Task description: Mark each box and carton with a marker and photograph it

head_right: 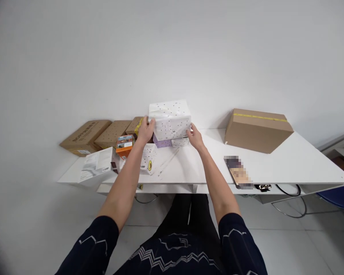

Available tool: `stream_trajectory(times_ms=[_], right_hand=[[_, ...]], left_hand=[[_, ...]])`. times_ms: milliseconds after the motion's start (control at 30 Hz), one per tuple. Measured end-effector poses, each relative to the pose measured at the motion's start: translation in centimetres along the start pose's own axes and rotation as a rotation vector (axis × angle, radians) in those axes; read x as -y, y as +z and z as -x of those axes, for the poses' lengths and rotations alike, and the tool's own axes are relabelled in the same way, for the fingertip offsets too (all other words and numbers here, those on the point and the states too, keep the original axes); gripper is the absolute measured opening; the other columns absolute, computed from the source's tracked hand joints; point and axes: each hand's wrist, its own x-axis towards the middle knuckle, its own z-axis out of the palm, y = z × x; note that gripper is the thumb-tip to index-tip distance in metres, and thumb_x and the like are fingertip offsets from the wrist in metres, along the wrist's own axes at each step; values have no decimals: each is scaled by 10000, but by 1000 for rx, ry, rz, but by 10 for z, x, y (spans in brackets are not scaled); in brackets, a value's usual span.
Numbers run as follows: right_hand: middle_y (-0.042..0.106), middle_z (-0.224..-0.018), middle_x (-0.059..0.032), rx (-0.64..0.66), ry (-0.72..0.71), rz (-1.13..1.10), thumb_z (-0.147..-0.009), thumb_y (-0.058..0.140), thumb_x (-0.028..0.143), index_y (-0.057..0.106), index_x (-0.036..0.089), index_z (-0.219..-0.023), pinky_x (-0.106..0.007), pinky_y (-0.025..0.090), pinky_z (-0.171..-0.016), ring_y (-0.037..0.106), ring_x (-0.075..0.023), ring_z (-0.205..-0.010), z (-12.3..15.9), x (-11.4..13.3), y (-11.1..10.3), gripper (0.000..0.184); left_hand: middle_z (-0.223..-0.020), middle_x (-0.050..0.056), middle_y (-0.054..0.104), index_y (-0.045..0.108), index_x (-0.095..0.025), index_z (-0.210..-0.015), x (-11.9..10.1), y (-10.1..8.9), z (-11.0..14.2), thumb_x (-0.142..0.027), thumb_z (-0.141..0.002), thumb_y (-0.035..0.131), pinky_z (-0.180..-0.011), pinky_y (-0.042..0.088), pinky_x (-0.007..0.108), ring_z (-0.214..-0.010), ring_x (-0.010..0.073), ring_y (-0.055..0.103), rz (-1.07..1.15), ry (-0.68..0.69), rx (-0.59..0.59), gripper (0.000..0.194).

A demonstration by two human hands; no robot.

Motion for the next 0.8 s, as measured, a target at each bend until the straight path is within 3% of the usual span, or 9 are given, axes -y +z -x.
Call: stream_trajectory(times_ms=[100, 233, 333, 400, 500, 633, 700, 800], right_hand=[[463, -1396, -167, -71, 0, 109, -826, 478, 398, 424, 144, -1370, -395, 477, -896, 560, -235, -1085, 7, -19, -22, 602], [510, -1311, -203, -389, -84, 618, -878, 379, 346, 505, 96, -1292, -494, 334, -1030, 395, -288, -1267, 15, -37, -105, 500], [297, -1469, -226, -539, 41, 955, -901, 378, 448, 371, 109, -1406, -614, 258, -1002, 238, -376, -1341, 5, -45, -173, 608], [202, -1508, -220, -455, 130, 1038, -894, 361, 555, 335, 126, -1424, -645, 237, -984, 159, -400, -1361, -2, -51, -203, 683], [261, -1491, -173, -303, 215, 1048, -883, 328, 623, 398, 191, -1381, -664, 220, -981, 174, -392, -1348, 4, -57, -218, 663], [411, -1418, -109, -325, 125, 1014, -903, 353, 559, 476, 258, -1308, -604, 243, -1010, 280, -341, -1313, 47, -60, -215, 520], [500, -1322, -128, -471, 43, 972, -924, 336, 490, 541, 219, -1233, -531, 267, -1026, 354, -309, -1270, 75, -66, -225, 459], [516, -1208, -235, -918, 88, 914, -941, 262, 399, 516, 97, -1217, -495, 288, -999, 405, -324, -1198, 107, -86, -262, 481]], left_hand=[[-1489, 168, 346, 273, -71, -1420, 15, 12, 23, -479, -951, 403, -1081, 344, 366, -1309, 226, 396, 17, -24, -86, 635], [-1248, 149, 555, 467, -98, -1262, 23, 35, 87, -460, -948, 383, -985, 441, 348, -1131, 195, 537, 29, -15, -114, 487], [-1144, 105, 621, 554, -151, -1145, 13, 67, 131, -396, -928, 426, -962, 465, 358, -1105, 185, 565, 47, 80, 38, 351], [-1148, 89, 630, 574, -176, -1131, -1, 91, 151, -339, -916, 451, -986, 456, 369, -1115, 180, 564, 64, 155, 166, 296], [-1151, 75, 637, 590, -204, -1139, -23, 125, 165, -297, -901, 480, -1002, 452, 368, -1134, 180, 560, 87, 206, 327, 278], [-1209, 70, 621, 560, -228, -1225, -46, 159, 162, -322, -901, 490, -929, 501, 330, -1095, 176, 589, 212, 54, 486, 344], [-1266, 79, 593, 513, -232, -1297, -58, 175, 155, -358, -896, 503, -910, 509, 323, -1087, 183, 598, 308, -64, 560, 421], [-1404, 104, 490, 388, -223, -1410, -81, 201, 141, -423, -893, 504, -991, 457, 336, -1183, 208, 558, 453, -200, 685, 567]])
